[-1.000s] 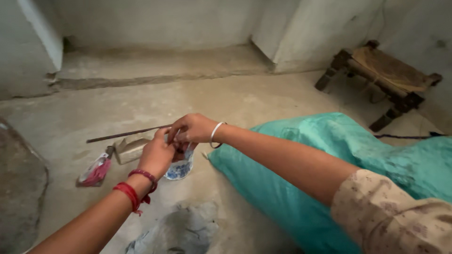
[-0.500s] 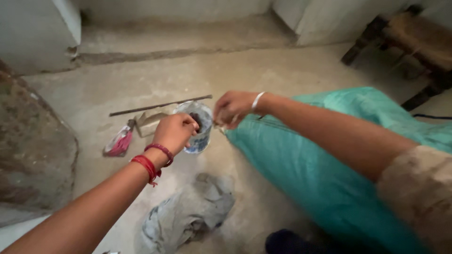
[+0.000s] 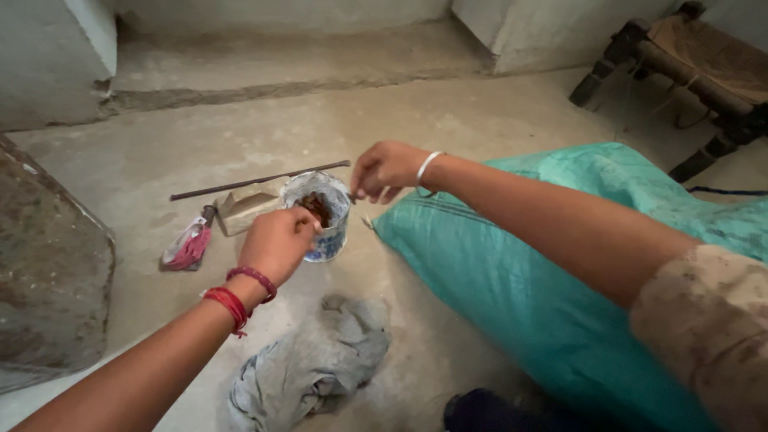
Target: The person sits on the floor and organizes small hardware items. They fold a pink measuring tape and place it into a small orange container. They then gather several rusty nails from the floor and place them into a white paint can.
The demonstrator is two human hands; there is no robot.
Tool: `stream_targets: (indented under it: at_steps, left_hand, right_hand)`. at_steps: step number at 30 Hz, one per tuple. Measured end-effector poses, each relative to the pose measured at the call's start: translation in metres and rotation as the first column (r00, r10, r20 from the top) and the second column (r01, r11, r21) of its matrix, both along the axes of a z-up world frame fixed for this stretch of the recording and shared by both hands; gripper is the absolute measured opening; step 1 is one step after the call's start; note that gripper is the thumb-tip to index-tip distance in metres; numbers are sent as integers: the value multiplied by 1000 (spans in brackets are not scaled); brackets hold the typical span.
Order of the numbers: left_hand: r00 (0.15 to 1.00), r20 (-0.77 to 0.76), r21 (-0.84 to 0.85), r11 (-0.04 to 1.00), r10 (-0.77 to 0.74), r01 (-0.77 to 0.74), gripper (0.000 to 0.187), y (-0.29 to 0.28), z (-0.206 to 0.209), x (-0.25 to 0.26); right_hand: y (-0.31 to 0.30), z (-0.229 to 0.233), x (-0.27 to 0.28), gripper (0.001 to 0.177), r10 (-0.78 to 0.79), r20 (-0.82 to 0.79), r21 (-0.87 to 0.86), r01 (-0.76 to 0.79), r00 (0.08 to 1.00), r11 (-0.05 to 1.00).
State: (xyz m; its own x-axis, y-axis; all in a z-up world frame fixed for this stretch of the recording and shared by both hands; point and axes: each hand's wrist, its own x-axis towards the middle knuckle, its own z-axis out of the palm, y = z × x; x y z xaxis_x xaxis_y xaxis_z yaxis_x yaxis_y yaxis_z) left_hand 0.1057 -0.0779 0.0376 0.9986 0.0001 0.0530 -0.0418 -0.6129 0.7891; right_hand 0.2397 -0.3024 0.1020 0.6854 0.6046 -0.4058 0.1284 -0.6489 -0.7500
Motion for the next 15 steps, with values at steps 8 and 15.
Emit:
stream_targets:
  at_steps: [8, 15]
  left_hand:
    - [989, 107, -324, 944, 98, -58, 26, -13, 3, 0]
    - [985, 114, -401, 913, 131, -75, 27, 0, 8, 28]
  right_hand:
    - [32, 1, -15, 17, -59, -22, 95, 61, 998, 994]
    - [38, 3, -4, 26, -137, -115, 178, 156, 984, 972]
